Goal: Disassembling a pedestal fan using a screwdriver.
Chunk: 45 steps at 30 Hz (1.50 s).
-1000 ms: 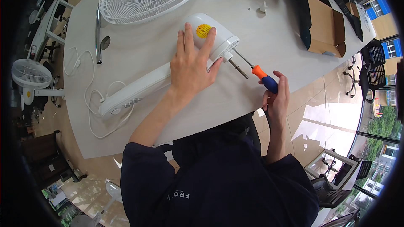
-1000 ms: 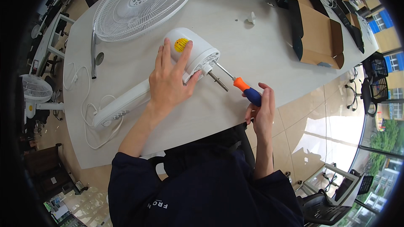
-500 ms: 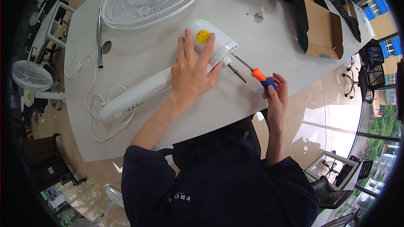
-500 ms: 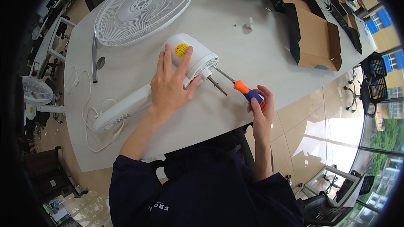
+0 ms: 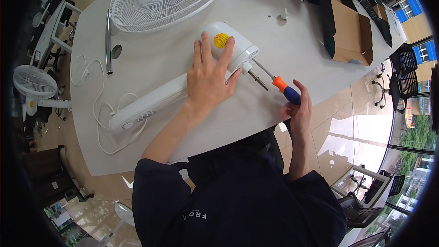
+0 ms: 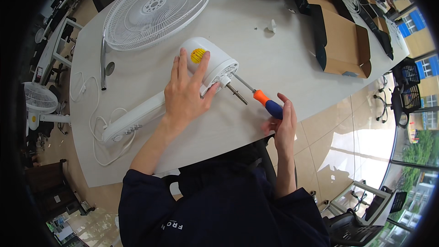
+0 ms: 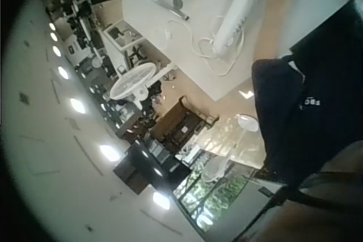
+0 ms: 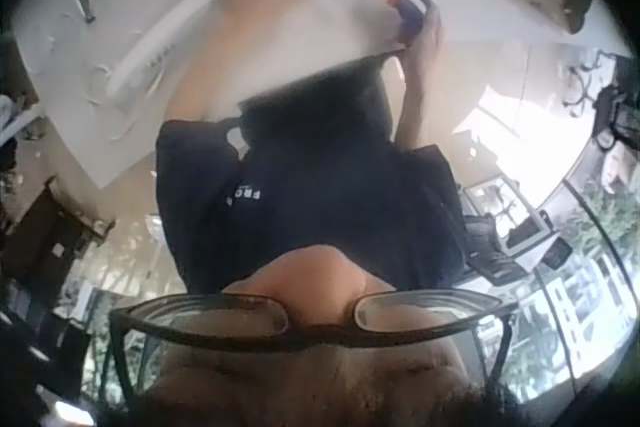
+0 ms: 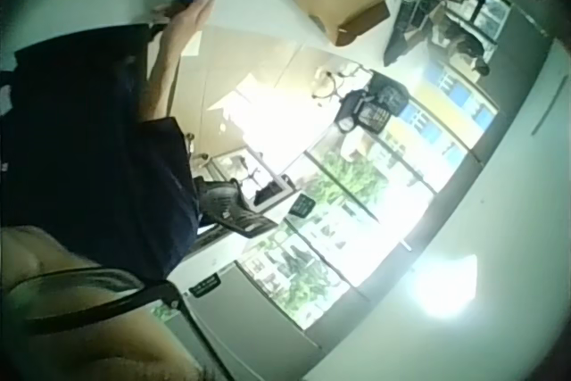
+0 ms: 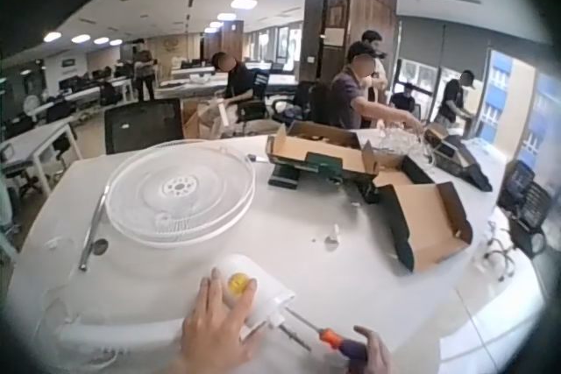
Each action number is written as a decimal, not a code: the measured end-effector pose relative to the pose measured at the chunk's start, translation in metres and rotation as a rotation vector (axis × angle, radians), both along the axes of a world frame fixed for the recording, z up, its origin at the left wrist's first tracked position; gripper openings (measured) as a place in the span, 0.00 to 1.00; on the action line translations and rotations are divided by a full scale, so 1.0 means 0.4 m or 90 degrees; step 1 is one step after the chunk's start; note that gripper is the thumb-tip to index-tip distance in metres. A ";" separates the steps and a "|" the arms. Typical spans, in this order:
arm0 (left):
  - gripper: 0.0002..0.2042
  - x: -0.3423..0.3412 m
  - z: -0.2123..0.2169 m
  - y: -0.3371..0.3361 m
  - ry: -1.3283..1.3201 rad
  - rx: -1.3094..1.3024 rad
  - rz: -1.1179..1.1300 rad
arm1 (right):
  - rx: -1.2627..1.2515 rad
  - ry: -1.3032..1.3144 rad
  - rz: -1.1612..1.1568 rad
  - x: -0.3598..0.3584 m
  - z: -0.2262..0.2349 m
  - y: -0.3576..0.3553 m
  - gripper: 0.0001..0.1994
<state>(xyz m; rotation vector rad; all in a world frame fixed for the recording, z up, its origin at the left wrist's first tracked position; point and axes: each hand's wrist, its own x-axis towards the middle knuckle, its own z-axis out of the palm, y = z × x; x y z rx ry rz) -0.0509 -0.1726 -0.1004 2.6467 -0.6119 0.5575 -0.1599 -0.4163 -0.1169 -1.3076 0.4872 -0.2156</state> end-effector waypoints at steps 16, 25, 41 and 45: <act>0.38 0.001 0.002 -0.003 -0.017 0.004 -0.003 | -0.054 0.002 0.024 0.000 -0.033 -0.012 0.19; 0.38 -0.001 0.004 -0.003 -0.003 -0.002 -0.003 | -0.152 0.000 0.027 0.003 -0.009 -0.004 0.14; 0.38 0.000 0.004 -0.001 0.006 0.000 0.001 | -0.030 -0.024 0.033 -0.005 -0.017 -0.021 0.15; 0.38 0.000 0.002 -0.003 0.001 -0.004 -0.001 | -0.029 0.049 0.074 -0.003 -0.042 -0.038 0.16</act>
